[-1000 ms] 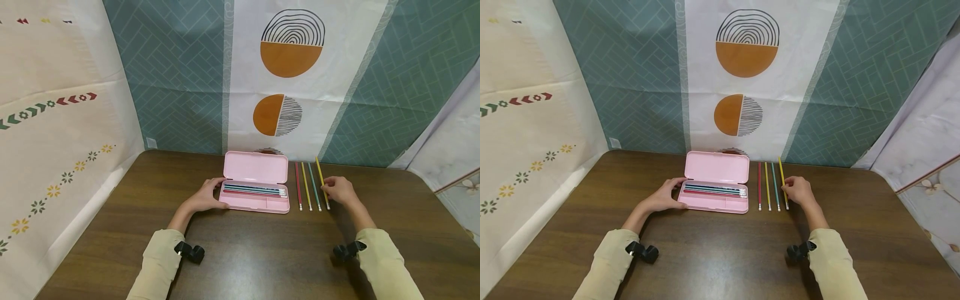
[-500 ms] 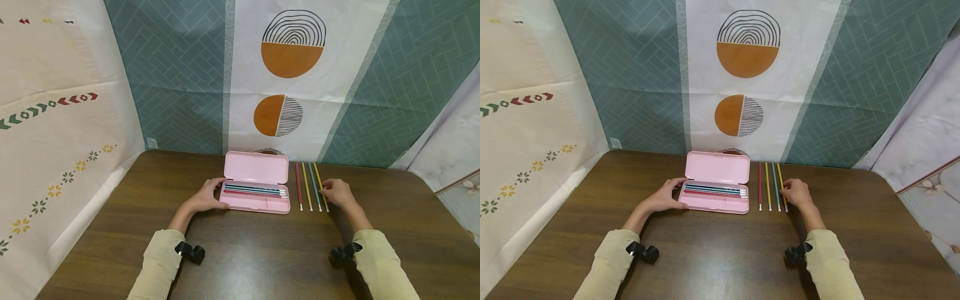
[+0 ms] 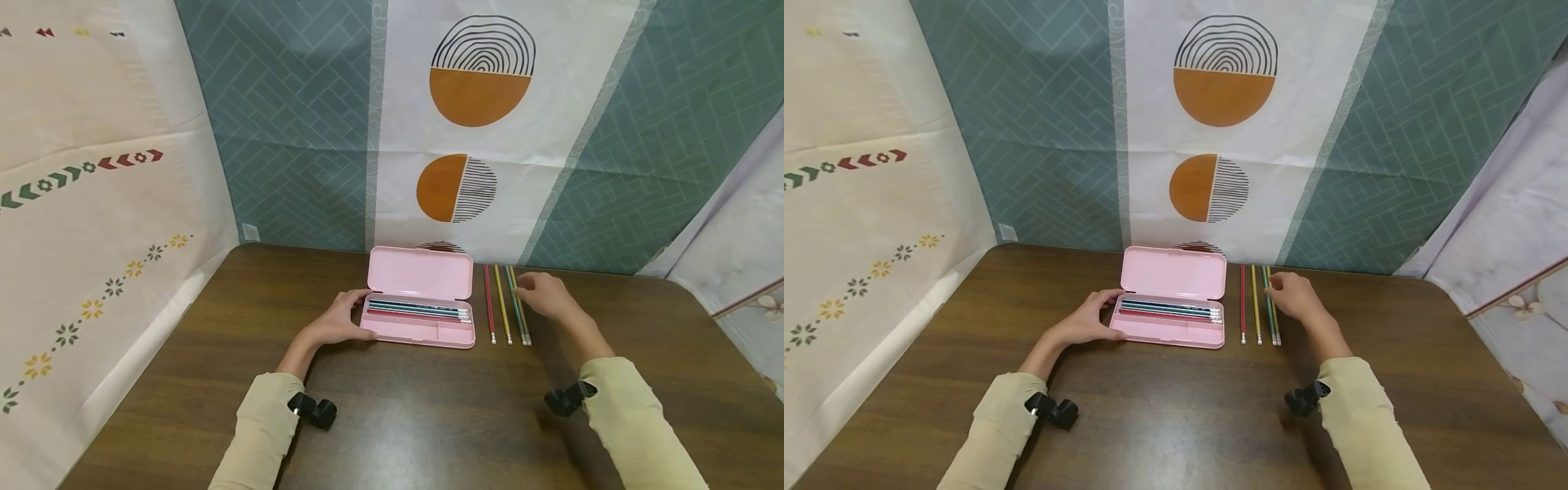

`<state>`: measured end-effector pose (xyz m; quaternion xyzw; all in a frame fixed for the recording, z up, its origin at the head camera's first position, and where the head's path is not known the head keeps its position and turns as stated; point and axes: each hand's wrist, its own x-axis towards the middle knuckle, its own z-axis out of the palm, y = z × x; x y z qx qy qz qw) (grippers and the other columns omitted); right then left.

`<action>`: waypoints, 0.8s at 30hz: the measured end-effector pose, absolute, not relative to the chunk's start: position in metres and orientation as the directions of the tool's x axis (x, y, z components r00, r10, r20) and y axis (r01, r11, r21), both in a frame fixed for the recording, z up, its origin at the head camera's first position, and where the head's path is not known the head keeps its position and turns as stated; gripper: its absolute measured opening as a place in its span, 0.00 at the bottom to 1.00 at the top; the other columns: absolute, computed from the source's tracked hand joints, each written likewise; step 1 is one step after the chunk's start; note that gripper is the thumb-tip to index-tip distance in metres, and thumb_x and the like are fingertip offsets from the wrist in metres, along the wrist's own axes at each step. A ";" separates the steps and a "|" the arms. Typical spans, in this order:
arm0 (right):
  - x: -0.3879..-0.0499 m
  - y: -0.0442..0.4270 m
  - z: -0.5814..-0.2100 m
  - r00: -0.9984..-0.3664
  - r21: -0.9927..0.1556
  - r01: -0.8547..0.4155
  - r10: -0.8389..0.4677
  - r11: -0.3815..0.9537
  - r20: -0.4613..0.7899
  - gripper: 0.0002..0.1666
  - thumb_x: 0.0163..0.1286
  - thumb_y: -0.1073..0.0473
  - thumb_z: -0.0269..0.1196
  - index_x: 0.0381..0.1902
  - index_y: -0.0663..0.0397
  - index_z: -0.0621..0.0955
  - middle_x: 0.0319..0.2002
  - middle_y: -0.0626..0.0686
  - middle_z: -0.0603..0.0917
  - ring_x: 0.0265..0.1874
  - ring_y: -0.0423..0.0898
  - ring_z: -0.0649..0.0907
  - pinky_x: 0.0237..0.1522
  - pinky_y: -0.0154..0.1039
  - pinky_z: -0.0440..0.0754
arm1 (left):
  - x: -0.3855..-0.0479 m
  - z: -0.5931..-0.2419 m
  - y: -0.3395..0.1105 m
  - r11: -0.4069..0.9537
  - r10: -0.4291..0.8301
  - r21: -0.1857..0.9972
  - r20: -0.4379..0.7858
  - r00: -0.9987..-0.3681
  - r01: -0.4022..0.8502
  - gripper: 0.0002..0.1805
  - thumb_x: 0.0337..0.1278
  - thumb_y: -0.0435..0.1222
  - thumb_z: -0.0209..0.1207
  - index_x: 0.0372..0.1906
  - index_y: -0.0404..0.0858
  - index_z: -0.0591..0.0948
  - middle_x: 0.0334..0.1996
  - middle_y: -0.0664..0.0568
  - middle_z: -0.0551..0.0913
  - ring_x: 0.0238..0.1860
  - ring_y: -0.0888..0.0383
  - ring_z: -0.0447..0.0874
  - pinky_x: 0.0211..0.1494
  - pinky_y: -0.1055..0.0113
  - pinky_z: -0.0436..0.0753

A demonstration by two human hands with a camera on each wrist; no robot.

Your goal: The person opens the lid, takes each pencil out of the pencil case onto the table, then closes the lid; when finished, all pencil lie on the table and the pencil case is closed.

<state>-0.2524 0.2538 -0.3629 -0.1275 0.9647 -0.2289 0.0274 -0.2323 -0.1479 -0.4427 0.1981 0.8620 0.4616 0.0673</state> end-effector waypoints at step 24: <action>-0.246 0.129 -0.397 -0.839 -0.644 -0.445 -0.542 0.623 0.055 0.11 0.62 0.68 0.66 0.42 0.66 0.86 0.38 0.56 0.87 0.36 0.46 0.82 0.43 0.44 0.80 | -0.232 -0.443 -0.148 0.510 0.411 0.814 0.054 -0.910 0.278 0.50 0.37 0.42 0.74 0.69 0.32 0.64 0.59 0.39 0.68 0.61 0.44 0.60 0.61 0.46 0.66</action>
